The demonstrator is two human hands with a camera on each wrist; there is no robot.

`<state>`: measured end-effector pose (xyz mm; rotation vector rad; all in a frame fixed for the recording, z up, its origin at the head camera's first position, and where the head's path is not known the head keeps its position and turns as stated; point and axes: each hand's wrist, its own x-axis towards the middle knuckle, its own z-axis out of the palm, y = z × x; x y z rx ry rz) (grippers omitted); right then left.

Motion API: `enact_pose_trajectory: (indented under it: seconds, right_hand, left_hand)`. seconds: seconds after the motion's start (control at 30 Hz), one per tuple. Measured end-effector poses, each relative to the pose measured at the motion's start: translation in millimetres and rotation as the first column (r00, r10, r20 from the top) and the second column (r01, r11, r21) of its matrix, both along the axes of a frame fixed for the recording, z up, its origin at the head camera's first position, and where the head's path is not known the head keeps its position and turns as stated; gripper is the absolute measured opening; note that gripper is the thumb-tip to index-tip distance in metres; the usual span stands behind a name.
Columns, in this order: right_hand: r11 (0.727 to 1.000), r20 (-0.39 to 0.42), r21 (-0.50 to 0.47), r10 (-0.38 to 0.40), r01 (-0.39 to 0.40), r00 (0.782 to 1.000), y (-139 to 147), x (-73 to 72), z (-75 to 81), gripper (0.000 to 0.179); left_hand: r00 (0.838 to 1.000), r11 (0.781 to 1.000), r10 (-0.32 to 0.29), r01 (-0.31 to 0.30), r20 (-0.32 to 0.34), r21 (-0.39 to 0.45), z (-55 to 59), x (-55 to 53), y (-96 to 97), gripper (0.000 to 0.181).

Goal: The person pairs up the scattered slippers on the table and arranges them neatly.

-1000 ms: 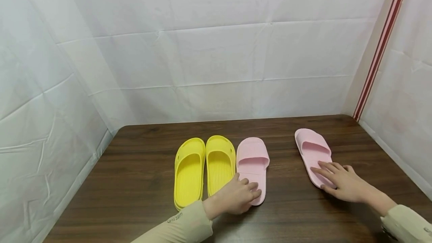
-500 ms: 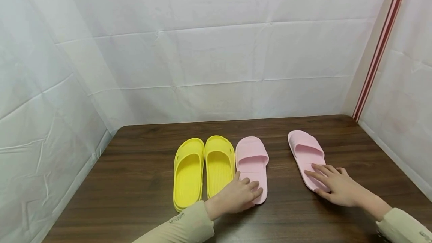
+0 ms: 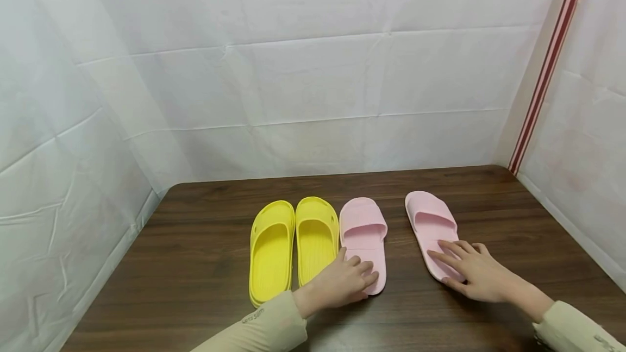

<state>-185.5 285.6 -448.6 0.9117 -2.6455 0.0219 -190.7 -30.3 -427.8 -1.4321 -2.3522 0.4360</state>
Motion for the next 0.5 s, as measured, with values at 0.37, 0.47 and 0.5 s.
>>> enact_pose_trajectory:
  seconds: [0.37, 0.47, 0.5]
  right_hand:
    - [0.999, -0.022, 0.006, 0.04, -0.04, 0.999, -9.5, -3.6, -4.8, 0.053]
    - [0.999, -0.027, 0.006, 0.054, -0.054, 0.998, -13.5, -4.5, -5.7, 0.053]
    - [0.998, -0.026, 0.005, 0.06, -0.06, 0.998, -14.9, -4.8, -5.9, 0.053]
  left_hand:
    - [1.0, 1.0, -0.016, 0.017, -0.009, 0.023, -2.5, -0.1, -2.8, 0.033]
    - [1.0, 1.0, -0.013, 0.013, -0.009, 0.022, -3.0, 0.0, -2.7, 0.033]
    - [1.0, 1.0, -0.011, 0.012, -0.008, 0.021, -3.1, 0.0, -2.5, 0.034]
